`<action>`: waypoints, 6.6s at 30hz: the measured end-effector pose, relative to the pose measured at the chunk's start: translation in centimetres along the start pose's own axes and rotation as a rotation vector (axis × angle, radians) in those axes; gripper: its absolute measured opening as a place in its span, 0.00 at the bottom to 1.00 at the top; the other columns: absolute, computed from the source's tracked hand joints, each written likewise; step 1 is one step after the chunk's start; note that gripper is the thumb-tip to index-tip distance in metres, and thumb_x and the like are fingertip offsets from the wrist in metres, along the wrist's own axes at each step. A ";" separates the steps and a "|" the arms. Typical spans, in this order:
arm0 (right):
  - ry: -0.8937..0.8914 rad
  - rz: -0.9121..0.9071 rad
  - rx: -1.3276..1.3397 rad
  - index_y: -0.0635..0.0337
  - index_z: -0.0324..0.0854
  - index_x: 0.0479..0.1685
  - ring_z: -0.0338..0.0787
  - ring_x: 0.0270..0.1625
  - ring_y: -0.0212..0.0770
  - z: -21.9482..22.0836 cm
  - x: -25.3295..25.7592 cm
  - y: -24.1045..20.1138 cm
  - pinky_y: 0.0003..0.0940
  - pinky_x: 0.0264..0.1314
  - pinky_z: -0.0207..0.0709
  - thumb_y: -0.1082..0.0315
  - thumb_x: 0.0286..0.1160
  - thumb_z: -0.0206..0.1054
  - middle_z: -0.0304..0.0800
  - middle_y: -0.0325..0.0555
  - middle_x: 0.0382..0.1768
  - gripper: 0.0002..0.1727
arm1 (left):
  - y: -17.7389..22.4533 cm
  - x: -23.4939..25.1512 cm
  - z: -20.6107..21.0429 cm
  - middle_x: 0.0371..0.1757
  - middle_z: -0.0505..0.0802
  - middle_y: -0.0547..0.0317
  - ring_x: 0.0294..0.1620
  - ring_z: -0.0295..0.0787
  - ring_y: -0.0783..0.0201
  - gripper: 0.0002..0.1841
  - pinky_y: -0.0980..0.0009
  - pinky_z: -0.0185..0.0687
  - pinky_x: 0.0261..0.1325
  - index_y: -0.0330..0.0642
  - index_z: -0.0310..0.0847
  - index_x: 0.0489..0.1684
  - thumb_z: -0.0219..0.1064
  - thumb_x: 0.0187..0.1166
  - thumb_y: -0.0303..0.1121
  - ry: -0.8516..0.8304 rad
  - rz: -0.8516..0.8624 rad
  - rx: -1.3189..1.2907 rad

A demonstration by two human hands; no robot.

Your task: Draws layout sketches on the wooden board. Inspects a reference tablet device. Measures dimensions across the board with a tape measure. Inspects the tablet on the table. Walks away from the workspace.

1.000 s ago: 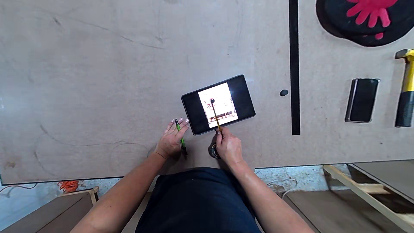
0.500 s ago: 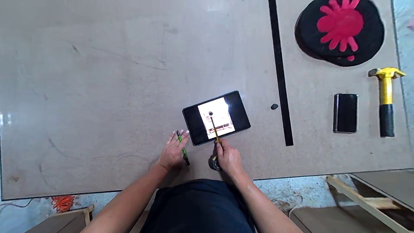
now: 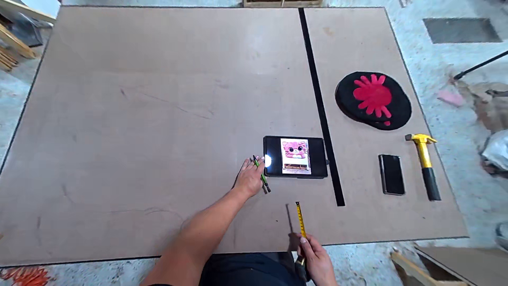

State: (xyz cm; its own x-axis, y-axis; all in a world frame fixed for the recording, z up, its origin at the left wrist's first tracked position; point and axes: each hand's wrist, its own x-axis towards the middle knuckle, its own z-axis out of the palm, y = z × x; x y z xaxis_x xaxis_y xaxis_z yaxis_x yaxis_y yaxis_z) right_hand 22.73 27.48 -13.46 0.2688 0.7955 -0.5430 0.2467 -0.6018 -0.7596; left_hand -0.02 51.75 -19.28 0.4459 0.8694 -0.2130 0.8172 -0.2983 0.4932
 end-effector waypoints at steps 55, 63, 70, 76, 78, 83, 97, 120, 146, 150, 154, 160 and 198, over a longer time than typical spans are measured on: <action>-0.572 0.112 0.230 0.52 0.91 0.55 0.91 0.33 0.36 40.1 -17.4 -5.8 0.35 0.41 0.86 0.58 0.90 0.60 0.94 0.40 0.31 0.14 | -29.6 -31.8 -22.2 0.43 0.95 0.55 0.39 0.93 0.61 0.16 0.57 0.90 0.50 0.48 0.84 0.68 0.68 0.86 0.39 0.199 -0.469 -0.436; -0.323 0.259 0.258 0.49 0.92 0.55 0.93 0.37 0.35 47.6 -18.9 -4.2 0.41 0.47 0.86 0.55 0.91 0.59 0.97 0.35 0.33 0.16 | -32.8 -33.3 -18.4 0.80 0.81 0.42 0.75 0.83 0.39 0.34 0.37 0.77 0.75 0.49 0.60 0.92 0.66 0.86 0.45 -0.050 -0.166 0.035; -0.133 0.355 0.282 0.48 0.92 0.54 0.95 0.39 0.35 52.9 -19.9 -5.6 0.44 0.50 0.87 0.54 0.90 0.59 0.98 0.34 0.34 0.16 | -37.6 -30.2 -15.1 0.89 0.73 0.50 0.94 0.57 0.46 0.35 0.43 0.50 0.93 0.44 0.64 0.89 0.68 0.82 0.46 -0.123 0.338 0.098; 0.024 0.469 0.307 0.50 0.93 0.50 0.96 0.38 0.37 55.6 -20.1 -6.8 0.46 0.49 0.89 0.57 0.88 0.62 0.99 0.36 0.34 0.14 | -40.5 -29.5 -13.8 0.90 0.72 0.53 0.94 0.56 0.52 0.30 0.46 0.44 0.96 0.43 0.72 0.83 0.62 0.85 0.50 -0.038 0.517 0.053; 0.073 0.496 0.242 0.48 0.94 0.46 0.96 0.37 0.36 55.9 -20.1 -7.6 0.48 0.48 0.88 0.56 0.86 0.63 0.99 0.34 0.33 0.14 | -41.0 -29.5 -13.2 0.90 0.72 0.53 0.94 0.57 0.52 0.32 0.47 0.44 0.96 0.42 0.69 0.85 0.60 0.86 0.51 0.015 0.548 0.053; 0.129 0.549 0.074 0.44 0.95 0.38 0.94 0.36 0.37 56.2 -19.9 -9.6 0.53 0.44 0.83 0.56 0.85 0.63 0.98 0.31 0.32 0.15 | -41.2 -29.4 -13.0 0.90 0.71 0.49 0.94 0.58 0.50 0.36 0.48 0.45 0.96 0.41 0.60 0.91 0.60 0.87 0.51 0.043 0.554 0.045; 0.130 0.576 0.030 0.42 0.95 0.37 0.94 0.36 0.36 56.3 -19.7 -9.8 0.53 0.44 0.83 0.55 0.86 0.62 0.98 0.30 0.31 0.15 | -41.0 -28.8 -17.6 0.78 0.85 0.50 0.79 0.82 0.63 0.28 0.62 0.74 0.84 0.37 0.58 0.90 0.53 0.93 0.39 0.040 0.211 -0.432; 0.010 0.578 0.030 0.43 0.95 0.40 0.93 0.31 0.32 61.1 -21.0 -11.2 0.43 0.40 0.85 0.55 0.88 0.60 0.97 0.27 0.31 0.16 | -43.2 -25.4 -21.4 0.29 0.95 0.59 0.25 0.92 0.67 0.10 0.67 0.90 0.33 0.42 0.91 0.45 0.64 0.86 0.35 0.026 -0.281 -0.652; -0.023 0.600 0.070 0.43 0.95 0.42 0.92 0.31 0.29 65.4 -22.6 -12.6 0.39 0.40 0.84 0.56 0.88 0.60 0.96 0.26 0.30 0.15 | -47.3 -28.7 -22.7 0.35 0.95 0.59 0.36 0.92 0.63 0.10 0.54 0.87 0.46 0.48 0.90 0.46 0.67 0.83 0.41 -0.025 -0.189 -0.331; -0.022 0.594 0.063 0.42 0.95 0.41 0.92 0.32 0.29 65.3 -22.5 -12.3 0.40 0.42 0.84 0.56 0.87 0.60 0.97 0.25 0.30 0.15 | -46.0 -27.9 -22.9 0.39 0.94 0.57 0.45 0.91 0.57 0.08 0.46 0.83 0.53 0.49 0.89 0.43 0.72 0.80 0.41 -0.095 -0.197 -0.164; 0.032 0.596 0.068 0.43 0.95 0.42 0.93 0.33 0.31 63.1 -21.9 -11.7 0.43 0.41 0.85 0.56 0.88 0.60 0.98 0.27 0.32 0.15 | -43.9 -26.6 -22.6 0.38 0.93 0.51 0.44 0.91 0.53 0.09 0.47 0.83 0.53 0.44 0.89 0.44 0.71 0.80 0.39 -0.135 -0.185 -0.141; 0.087 0.587 0.052 0.43 0.97 0.41 0.93 0.34 0.33 58.2 -20.0 -9.9 0.47 0.43 0.84 0.55 0.86 0.63 0.98 0.29 0.32 0.15 | -37.9 -22.6 -20.9 0.46 0.94 0.48 0.52 0.92 0.51 0.11 0.47 0.84 0.61 0.42 0.89 0.51 0.67 0.82 0.38 -0.220 -0.122 -0.142; -0.280 0.274 -0.490 0.40 0.93 0.52 0.94 0.40 0.35 44.1 -12.3 -11.2 0.49 0.52 0.87 0.48 0.88 0.58 0.97 0.32 0.37 0.17 | -43.3 -34.1 -15.8 0.84 0.80 0.55 0.89 0.69 0.53 0.22 0.48 0.62 0.90 0.45 0.81 0.77 0.52 0.92 0.43 0.139 0.271 -0.048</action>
State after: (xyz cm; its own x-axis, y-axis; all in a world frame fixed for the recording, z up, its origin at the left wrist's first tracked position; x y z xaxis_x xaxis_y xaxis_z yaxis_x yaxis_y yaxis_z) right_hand -24.42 27.50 -14.06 0.1446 0.5559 -0.8186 0.6194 -0.6960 -0.3632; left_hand -56.40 41.22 -20.03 0.5885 0.8071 0.0475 0.6556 -0.5108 0.5562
